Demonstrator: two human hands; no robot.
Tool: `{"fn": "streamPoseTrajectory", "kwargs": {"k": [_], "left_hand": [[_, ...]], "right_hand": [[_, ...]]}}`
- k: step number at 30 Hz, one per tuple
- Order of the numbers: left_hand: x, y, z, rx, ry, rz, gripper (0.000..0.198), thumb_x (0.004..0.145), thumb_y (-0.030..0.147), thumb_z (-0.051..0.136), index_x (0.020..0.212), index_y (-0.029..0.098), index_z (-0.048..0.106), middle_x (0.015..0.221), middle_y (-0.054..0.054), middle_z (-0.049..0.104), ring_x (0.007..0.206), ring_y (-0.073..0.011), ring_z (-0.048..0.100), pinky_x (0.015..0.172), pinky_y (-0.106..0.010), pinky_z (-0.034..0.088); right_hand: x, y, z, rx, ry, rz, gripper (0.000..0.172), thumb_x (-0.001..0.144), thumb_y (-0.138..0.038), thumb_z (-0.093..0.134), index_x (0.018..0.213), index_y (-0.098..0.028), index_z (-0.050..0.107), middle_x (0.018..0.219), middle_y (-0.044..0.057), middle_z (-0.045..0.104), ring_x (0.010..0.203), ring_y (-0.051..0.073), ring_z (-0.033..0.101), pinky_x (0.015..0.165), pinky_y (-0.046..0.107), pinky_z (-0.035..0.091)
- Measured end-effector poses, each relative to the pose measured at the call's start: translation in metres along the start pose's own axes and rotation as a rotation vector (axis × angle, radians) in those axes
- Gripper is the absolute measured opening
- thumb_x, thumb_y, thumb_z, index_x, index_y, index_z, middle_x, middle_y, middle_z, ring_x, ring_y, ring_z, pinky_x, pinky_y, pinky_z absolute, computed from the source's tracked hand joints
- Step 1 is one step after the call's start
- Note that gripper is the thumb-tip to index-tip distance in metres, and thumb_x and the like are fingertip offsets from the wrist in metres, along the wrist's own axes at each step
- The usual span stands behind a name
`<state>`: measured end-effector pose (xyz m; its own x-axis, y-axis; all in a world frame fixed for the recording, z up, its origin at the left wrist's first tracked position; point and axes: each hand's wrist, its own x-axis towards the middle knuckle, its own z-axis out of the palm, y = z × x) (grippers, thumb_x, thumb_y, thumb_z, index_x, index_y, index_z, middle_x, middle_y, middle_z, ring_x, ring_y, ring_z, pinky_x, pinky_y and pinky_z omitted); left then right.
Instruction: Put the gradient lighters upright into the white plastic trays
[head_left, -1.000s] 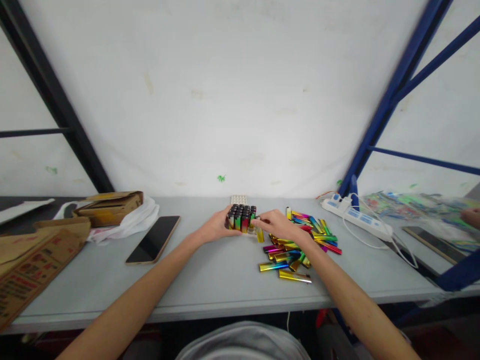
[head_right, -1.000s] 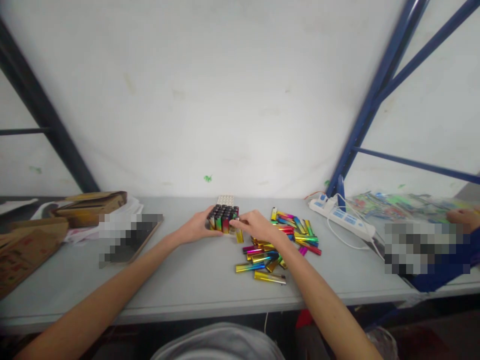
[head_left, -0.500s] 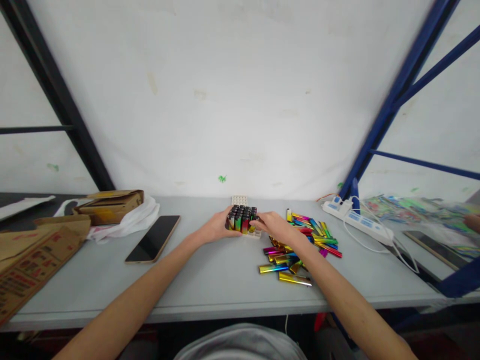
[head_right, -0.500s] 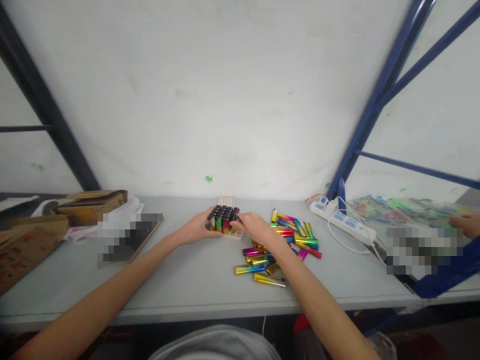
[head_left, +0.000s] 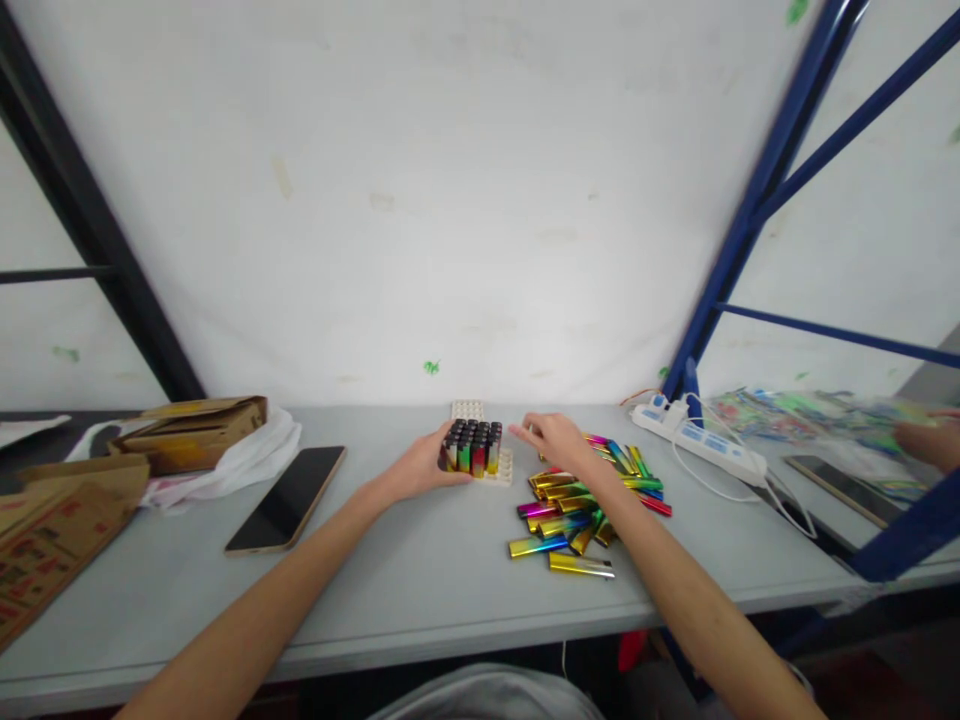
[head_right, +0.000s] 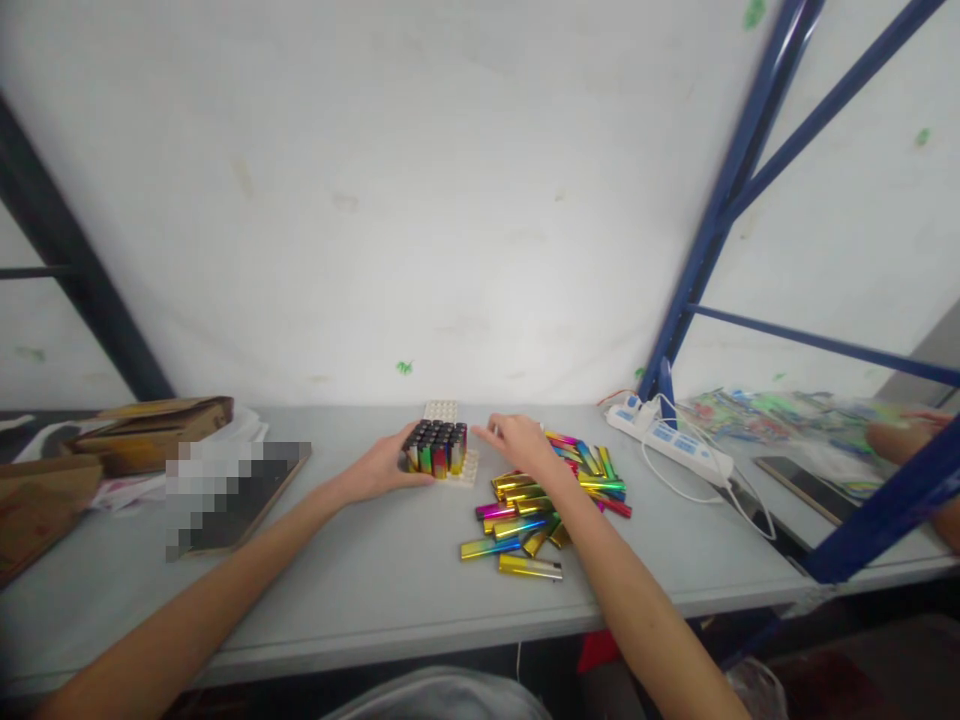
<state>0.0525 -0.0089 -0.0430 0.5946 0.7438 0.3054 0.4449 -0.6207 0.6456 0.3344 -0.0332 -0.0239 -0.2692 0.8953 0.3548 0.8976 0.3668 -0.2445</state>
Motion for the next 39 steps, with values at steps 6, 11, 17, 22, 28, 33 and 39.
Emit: {"fn": "streamPoseTrajectory", "kwargs": {"k": [6, 11, 17, 22, 28, 33, 39], "left_hand": [[0.000, -0.003, 0.000, 0.000, 0.008, 0.015, 0.087, 0.066, 0.051, 0.082, 0.140, 0.022, 0.044, 0.135, -0.011, 0.061, 0.123, -0.0343, 0.057, 0.104, -0.043, 0.047], [0.000, -0.004, 0.000, 0.013, 0.007, 0.033, 0.087, 0.068, 0.050, 0.082, 0.140, 0.020, 0.043, 0.139, -0.011, 0.058, 0.124, -0.0326, 0.056, 0.106, -0.042, 0.045], [0.000, -0.004, 0.000, -0.001, 0.008, 0.039, 0.087, 0.067, 0.050, 0.082, 0.140, 0.021, 0.043, 0.135, -0.009, 0.061, 0.120, -0.0313, 0.059, 0.103, -0.039, 0.047], [0.000, -0.003, 0.001, -0.002, 0.005, 0.039, 0.085, 0.068, 0.050, 0.081, 0.138, 0.020, 0.044, 0.134, -0.009, 0.062, 0.118, -0.0314, 0.060, 0.100, -0.038, 0.049], [-0.001, -0.002, 0.001, 0.009, 0.006, 0.019, 0.085, 0.068, 0.050, 0.081, 0.138, 0.019, 0.044, 0.132, -0.010, 0.063, 0.118, -0.0323, 0.059, 0.100, -0.040, 0.049], [-0.001, 0.001, 0.001, -0.013, 0.009, 0.031, 0.086, 0.068, 0.047, 0.082, 0.140, 0.021, 0.043, 0.135, -0.008, 0.061, 0.121, -0.0316, 0.058, 0.105, -0.042, 0.045], [0.000, 0.000, 0.002, -0.003, 0.027, 0.031, 0.085, 0.068, 0.048, 0.081, 0.140, 0.022, 0.044, 0.135, -0.008, 0.061, 0.121, -0.0320, 0.058, 0.105, -0.043, 0.045]], "right_hand": [[0.002, 0.063, 0.000, -0.270, -0.008, 0.417, 0.038, 0.097, -0.040, 0.050, 0.123, -0.014, 0.061, 0.118, 0.019, 0.065, 0.110, 0.029, 0.060, 0.091, 0.037, 0.041], [0.006, 0.070, 0.015, -0.212, -0.091, 0.439, 0.039, 0.094, -0.033, 0.054, 0.125, -0.012, 0.059, 0.121, 0.022, 0.063, 0.114, 0.033, 0.058, 0.094, 0.043, 0.040], [0.014, 0.050, 0.010, 0.029, -0.009, 0.167, 0.023, 0.095, -0.032, 0.050, 0.100, -0.015, 0.064, 0.102, 0.011, 0.069, 0.101, 0.021, 0.061, 0.091, 0.030, 0.042], [0.006, 0.017, 0.003, 0.726, -0.038, 0.047, 0.033, 0.097, -0.051, 0.042, 0.095, -0.019, 0.052, 0.069, -0.003, 0.056, 0.062, 0.013, 0.054, 0.063, 0.025, 0.043], [0.001, -0.017, 0.008, 0.971, -0.044, 0.136, 0.042, 0.093, -0.063, 0.042, 0.092, -0.022, 0.050, 0.060, -0.009, 0.032, 0.047, 0.009, 0.027, 0.045, 0.021, 0.022], [-0.001, -0.032, 0.012, 0.665, 0.129, 0.098, 0.052, 0.091, -0.062, 0.044, 0.061, -0.020, 0.041, 0.055, -0.005, 0.032, 0.053, 0.010, 0.032, 0.051, 0.024, 0.025], [-0.004, -0.038, 0.019, 0.532, 0.188, 0.115, 0.043, 0.086, -0.046, 0.047, 0.055, -0.021, 0.031, 0.054, -0.005, 0.026, 0.054, 0.010, 0.029, 0.052, 0.026, 0.021]]}}
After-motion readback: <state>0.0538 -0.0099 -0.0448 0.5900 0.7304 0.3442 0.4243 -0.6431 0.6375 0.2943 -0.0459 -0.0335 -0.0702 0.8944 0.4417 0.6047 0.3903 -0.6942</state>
